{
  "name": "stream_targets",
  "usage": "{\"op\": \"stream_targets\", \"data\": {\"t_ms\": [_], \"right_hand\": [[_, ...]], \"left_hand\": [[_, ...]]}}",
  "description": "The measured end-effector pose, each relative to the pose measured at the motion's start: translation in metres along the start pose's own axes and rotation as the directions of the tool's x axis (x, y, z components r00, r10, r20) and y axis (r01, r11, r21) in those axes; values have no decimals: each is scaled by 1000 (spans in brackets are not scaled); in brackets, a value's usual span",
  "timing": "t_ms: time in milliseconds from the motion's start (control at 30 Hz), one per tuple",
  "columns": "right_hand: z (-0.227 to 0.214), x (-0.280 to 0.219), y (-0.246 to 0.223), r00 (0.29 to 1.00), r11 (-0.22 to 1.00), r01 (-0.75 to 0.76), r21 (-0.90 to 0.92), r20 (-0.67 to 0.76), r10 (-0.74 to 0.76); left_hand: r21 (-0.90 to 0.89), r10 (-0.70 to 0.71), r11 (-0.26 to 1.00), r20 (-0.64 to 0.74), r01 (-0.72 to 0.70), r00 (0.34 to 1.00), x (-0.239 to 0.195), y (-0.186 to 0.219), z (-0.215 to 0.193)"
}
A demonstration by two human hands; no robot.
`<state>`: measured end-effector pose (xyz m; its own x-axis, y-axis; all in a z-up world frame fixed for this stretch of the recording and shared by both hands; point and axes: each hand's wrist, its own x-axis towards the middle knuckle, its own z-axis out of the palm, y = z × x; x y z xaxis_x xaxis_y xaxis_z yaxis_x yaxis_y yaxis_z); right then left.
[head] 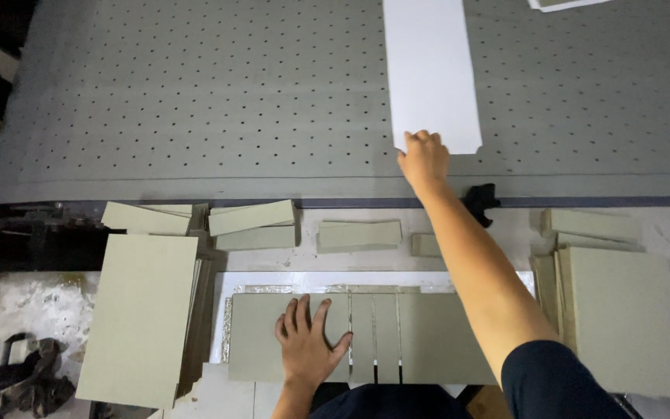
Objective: The person assembles packaging components by hand, first placing and smoothing a red cover onto a template, then positioning and pressing down multiple cardboard inserts onto the adhesive surface, and finally applying a white liner.
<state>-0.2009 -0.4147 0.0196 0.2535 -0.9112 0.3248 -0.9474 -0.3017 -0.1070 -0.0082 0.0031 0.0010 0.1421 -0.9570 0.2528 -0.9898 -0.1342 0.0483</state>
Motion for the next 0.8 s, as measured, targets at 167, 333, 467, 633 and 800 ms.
{"op": "stream_targets", "data": {"t_ms": [167, 333, 467, 633, 800], "right_hand": [[-22, 3, 19, 979, 981, -57, -183, 182, 91], [-8, -4, 44, 997, 916, 81, -393, 16, -81], [-21, -7, 57, 988, 911, 150, -385, 101, -120], [-84, -12, 54, 924, 965, 83, -247, 382, 18], [-50, -20, 92, 984, 933, 175, -315, 73, -160]], "left_hand": [[-28, -2, 1000, 36, 3, 999, -13, 6, -11], [-24, -10, 1000, 54, 11, 999, -19, 5, -8], [-44, -13, 999, 42, 15, 999, -20, 3, -5], [-35, -10, 999, 64, 12, 998, -18, -3, -9], [-32, -2, 999, 17, 3, 1000, -19, -10, -9]]}}
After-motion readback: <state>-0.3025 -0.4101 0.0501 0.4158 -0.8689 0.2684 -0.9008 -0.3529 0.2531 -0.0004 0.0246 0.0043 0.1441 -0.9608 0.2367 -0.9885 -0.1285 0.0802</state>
